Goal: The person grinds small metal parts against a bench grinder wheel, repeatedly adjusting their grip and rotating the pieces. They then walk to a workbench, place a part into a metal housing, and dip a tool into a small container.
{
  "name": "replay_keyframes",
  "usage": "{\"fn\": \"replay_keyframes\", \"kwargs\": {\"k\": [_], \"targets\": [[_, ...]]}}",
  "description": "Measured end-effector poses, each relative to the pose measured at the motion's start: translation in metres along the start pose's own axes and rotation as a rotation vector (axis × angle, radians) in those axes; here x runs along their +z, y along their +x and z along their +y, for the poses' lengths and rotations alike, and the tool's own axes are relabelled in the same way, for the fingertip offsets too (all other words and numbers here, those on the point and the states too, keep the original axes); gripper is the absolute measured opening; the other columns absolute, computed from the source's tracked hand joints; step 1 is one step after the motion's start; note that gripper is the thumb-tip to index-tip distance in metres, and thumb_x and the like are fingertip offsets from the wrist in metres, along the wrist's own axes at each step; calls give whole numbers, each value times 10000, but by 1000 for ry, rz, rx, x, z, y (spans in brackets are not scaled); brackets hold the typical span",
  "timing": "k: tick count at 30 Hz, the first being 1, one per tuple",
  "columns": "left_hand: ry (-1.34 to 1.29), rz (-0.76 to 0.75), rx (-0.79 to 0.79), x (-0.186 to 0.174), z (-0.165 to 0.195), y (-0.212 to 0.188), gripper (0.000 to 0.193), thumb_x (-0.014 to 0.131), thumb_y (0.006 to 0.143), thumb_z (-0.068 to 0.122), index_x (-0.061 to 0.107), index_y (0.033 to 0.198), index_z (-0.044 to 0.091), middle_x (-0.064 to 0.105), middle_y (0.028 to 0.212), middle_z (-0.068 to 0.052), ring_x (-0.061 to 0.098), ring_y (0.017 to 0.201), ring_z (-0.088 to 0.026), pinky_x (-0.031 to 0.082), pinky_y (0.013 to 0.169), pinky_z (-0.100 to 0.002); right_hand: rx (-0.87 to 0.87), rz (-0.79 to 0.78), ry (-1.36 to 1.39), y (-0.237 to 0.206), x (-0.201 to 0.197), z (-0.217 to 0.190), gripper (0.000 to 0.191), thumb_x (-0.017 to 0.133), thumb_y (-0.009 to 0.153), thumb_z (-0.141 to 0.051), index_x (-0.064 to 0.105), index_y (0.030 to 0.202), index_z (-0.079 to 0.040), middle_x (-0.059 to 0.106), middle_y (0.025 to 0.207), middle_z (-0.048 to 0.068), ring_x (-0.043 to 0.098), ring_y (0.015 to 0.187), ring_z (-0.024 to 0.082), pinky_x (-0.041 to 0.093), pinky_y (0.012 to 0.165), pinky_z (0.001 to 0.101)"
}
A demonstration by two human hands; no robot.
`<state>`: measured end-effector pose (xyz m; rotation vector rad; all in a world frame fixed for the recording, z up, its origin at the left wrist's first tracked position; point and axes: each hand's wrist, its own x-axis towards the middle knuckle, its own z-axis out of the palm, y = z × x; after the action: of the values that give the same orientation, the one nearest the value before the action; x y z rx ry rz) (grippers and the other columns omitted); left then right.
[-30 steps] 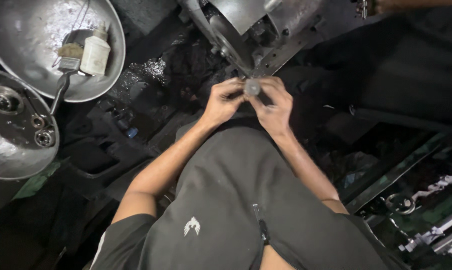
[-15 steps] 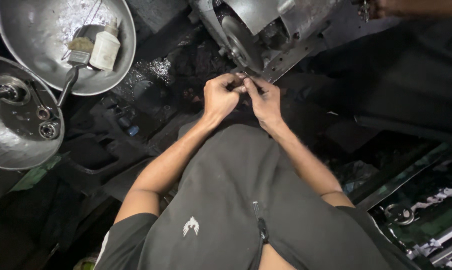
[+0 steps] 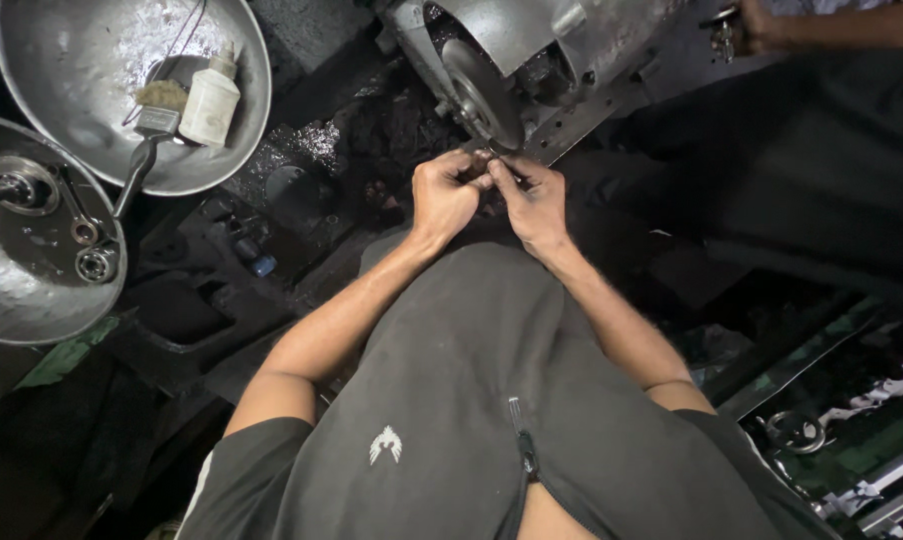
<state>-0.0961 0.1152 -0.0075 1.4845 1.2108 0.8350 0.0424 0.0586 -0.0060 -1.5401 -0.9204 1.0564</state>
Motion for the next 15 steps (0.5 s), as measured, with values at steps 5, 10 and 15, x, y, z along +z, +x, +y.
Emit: {"fn": "replay_keyframes", "kwargs": {"k": [5, 10, 15], "targets": [[-52, -4, 38, 0, -1, 1, 192, 822, 778, 22, 770, 963, 17, 750, 878, -117, 759, 785, -223, 567, 698, -313, -38, 1, -52, 2, -2, 2, 195, 717, 1002, -102, 750, 1149, 22, 772, 1029, 60, 686, 915, 79, 553, 813, 227], [-71, -29, 37, 0, -2, 2, 204, 815, 788, 28, 770, 987, 18, 755, 900, -115, 764, 798, -222, 571, 703, -305, 8, 5, -33, 1, -6, 4, 196, 725, 1000, -123, 757, 1135, 16, 767, 982, 36, 671, 862, 58, 545, 759, 214], [-55, -46, 55, 1, -1, 2, 169, 809, 788, 20, 758, 948, 6, 723, 837, -114, 731, 735, -226, 538, 664, -319, 4, 8, -11, -1, -6, -1, 187, 730, 1006, -113, 761, 1124, 28, 744, 966, 29, 637, 836, 48, 512, 735, 208]]}}
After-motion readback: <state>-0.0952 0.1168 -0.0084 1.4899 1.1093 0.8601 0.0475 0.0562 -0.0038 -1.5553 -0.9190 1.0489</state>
